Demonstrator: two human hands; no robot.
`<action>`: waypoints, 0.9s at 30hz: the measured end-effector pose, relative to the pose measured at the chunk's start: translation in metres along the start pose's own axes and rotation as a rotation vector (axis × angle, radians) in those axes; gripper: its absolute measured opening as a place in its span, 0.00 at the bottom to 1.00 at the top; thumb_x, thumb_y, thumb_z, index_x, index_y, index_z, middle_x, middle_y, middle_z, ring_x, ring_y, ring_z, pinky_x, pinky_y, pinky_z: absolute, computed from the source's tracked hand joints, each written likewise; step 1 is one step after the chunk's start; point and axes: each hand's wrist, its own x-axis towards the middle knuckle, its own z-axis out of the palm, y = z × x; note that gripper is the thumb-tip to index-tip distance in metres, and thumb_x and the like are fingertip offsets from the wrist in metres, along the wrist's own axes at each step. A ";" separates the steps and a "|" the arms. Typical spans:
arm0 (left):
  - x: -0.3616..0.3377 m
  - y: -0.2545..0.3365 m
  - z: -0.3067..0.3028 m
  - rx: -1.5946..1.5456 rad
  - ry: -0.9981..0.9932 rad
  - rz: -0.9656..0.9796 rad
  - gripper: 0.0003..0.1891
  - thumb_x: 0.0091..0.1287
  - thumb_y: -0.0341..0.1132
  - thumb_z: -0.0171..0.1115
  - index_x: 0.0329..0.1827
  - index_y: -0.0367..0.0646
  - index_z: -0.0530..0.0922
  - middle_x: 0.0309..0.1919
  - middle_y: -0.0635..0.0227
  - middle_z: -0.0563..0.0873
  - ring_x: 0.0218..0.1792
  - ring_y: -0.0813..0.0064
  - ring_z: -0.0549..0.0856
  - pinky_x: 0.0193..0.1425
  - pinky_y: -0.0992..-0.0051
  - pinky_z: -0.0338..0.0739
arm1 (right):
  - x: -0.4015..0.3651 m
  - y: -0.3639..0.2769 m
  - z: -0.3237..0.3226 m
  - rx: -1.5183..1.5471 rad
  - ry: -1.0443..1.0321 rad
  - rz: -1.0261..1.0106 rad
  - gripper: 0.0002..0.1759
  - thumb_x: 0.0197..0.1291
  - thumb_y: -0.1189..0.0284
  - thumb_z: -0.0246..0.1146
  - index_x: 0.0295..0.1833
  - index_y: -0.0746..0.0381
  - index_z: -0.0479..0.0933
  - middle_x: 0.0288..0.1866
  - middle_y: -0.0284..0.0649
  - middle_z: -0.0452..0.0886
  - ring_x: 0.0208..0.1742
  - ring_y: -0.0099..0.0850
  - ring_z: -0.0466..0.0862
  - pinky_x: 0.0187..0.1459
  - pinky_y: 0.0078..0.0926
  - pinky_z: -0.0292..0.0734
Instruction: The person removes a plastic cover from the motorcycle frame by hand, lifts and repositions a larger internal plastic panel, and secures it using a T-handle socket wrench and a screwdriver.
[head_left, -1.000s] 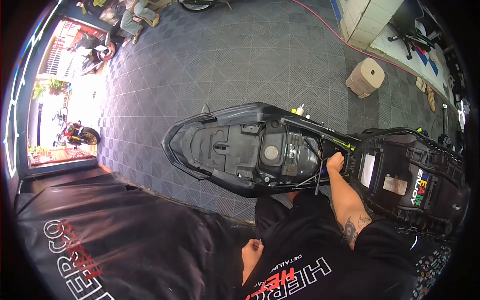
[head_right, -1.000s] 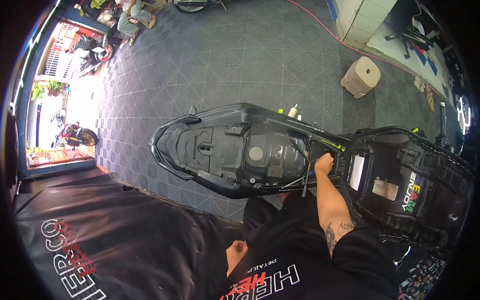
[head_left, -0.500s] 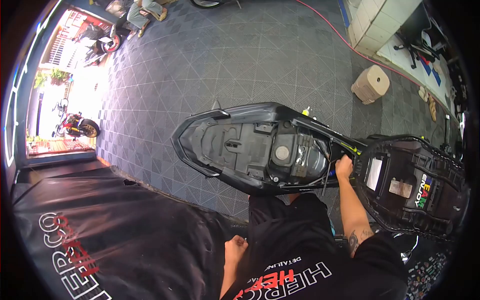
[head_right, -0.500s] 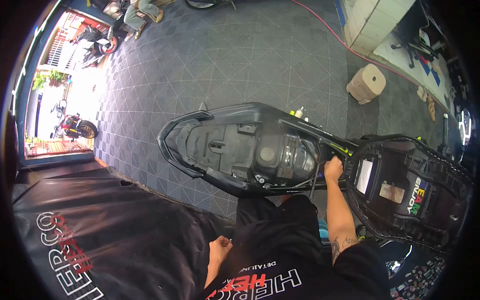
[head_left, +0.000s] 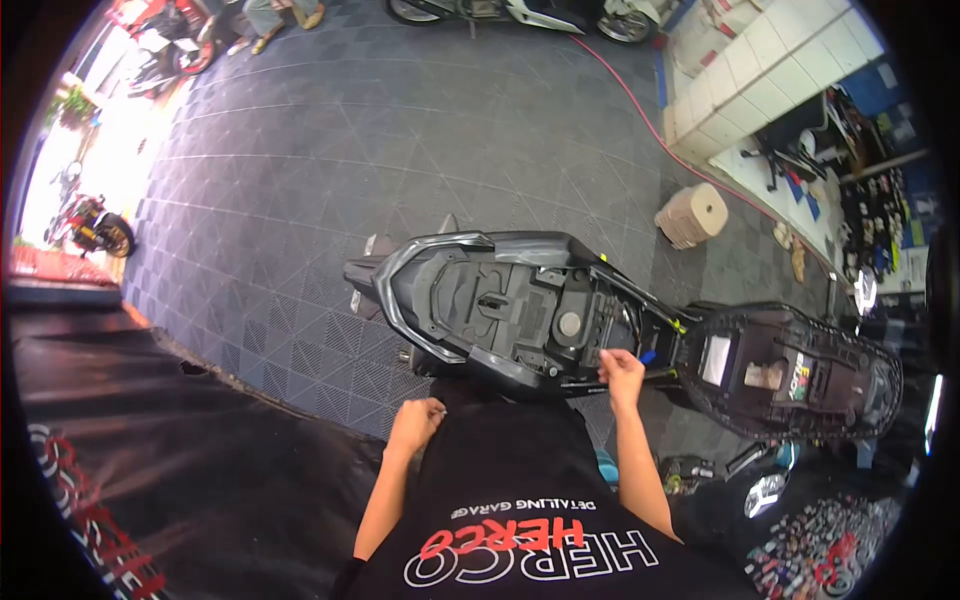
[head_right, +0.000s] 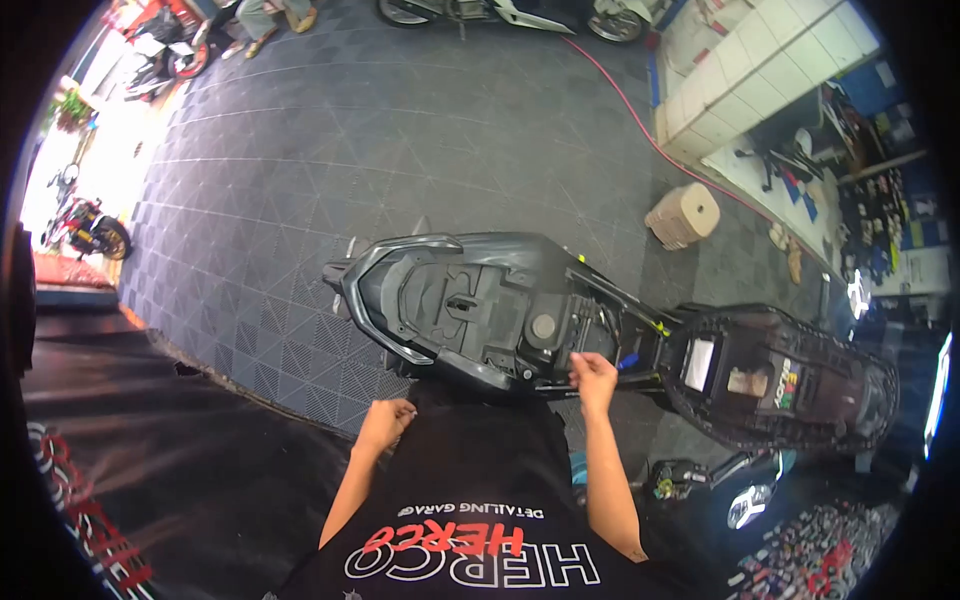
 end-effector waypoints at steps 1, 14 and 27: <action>0.008 -0.001 -0.010 0.011 -0.010 -0.010 0.10 0.66 0.31 0.72 0.48 0.38 0.92 0.39 0.51 0.94 0.43 0.52 0.94 0.54 0.60 0.87 | -0.011 -0.008 0.016 -0.006 -0.022 0.034 0.08 0.67 0.74 0.76 0.46 0.68 0.88 0.31 0.36 0.88 0.27 0.23 0.84 0.28 0.22 0.79; 0.046 -0.091 -0.058 -0.037 -0.028 -0.004 0.10 0.67 0.29 0.72 0.48 0.35 0.92 0.41 0.48 0.94 0.44 0.50 0.94 0.54 0.60 0.87 | -0.054 -0.004 0.107 -0.730 -0.131 -0.392 0.09 0.65 0.77 0.73 0.48 0.70 0.90 0.41 0.49 0.93 0.40 0.36 0.94 0.43 0.33 0.86; 0.050 -0.148 -0.086 -0.043 0.049 -0.056 0.11 0.65 0.27 0.74 0.47 0.32 0.92 0.37 0.46 0.94 0.40 0.58 0.95 0.50 0.65 0.87 | -0.067 -0.027 0.164 -0.634 -0.186 -0.430 0.08 0.64 0.75 0.76 0.47 0.66 0.91 0.41 0.44 0.92 0.40 0.33 0.91 0.44 0.31 0.83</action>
